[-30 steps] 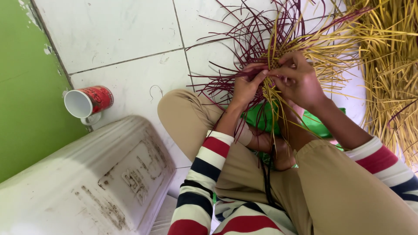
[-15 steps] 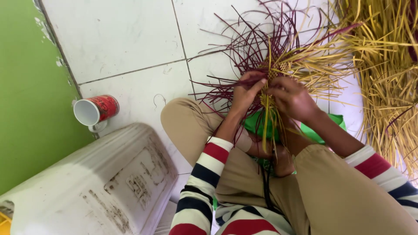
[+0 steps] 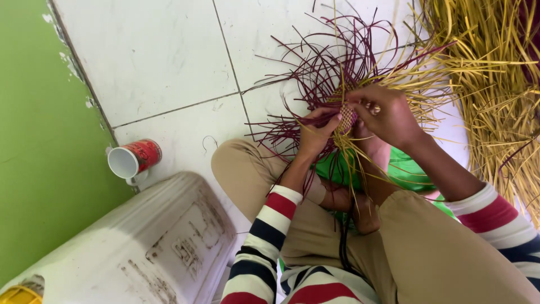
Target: Weaving colored dried grass fibers together by hand
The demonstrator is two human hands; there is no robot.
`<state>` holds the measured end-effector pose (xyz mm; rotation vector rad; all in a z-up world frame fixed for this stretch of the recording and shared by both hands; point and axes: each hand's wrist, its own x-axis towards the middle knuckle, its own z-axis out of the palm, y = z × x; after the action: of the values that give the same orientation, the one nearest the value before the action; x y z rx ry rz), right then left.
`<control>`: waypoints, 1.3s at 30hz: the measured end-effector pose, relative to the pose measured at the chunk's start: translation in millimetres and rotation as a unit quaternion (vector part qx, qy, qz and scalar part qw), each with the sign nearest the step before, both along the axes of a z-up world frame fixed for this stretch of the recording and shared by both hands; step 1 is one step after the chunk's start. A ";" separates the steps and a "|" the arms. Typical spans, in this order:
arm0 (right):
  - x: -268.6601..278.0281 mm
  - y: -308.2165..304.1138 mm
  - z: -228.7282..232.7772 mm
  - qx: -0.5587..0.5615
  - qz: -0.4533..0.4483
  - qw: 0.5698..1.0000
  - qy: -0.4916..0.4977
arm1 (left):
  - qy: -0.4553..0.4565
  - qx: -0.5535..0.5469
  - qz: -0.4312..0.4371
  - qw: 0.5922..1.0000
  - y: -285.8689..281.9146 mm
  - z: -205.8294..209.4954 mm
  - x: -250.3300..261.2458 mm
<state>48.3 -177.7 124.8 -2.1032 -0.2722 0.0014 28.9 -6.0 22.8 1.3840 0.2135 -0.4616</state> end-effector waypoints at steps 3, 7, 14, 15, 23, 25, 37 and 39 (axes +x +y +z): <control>-4.2 -8.1 -18.6 -0.105 0.047 0.992 -0.059 | -0.002 -0.006 0.013 1.000 -4.2 3.3 2.1; -7.3 -6.6 -22.1 -0.202 0.052 0.970 -0.127 | -0.010 -0.007 0.012 1.000 -4.7 -2.3 0.1; -2.2 3.0 7.6 -0.327 0.051 0.938 -0.105 | -0.003 -0.032 0.023 0.999 -3.6 -8.6 0.6; -1.1 5.2 18.5 -0.283 0.057 0.957 -0.001 | 0.002 -0.035 0.026 0.999 -4.1 -11.4 -0.6; 8.6 -9.3 13.6 0.129 0.038 0.933 0.333 | 0.000 -0.076 0.065 0.995 -4.6 -12.3 1.5; 10.7 -10.2 24.0 0.079 0.083 0.949 0.294 | -0.008 -0.087 0.069 0.994 -4.0 -4.2 2.0; 9.4 9.2 -21.7 -0.047 0.133 0.990 0.010 | 0.020 -0.003 0.008 1.000 2.2 -25.5 -2.4; 6.5 7.5 -31.4 -0.068 0.118 0.990 -0.027 | 0.028 -0.018 0.005 0.999 1.4 -21.9 0.6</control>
<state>54.8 -170.2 93.5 -2.1962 -0.5667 0.1078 29.5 -4.6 0.9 1.3348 0.2550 -0.4942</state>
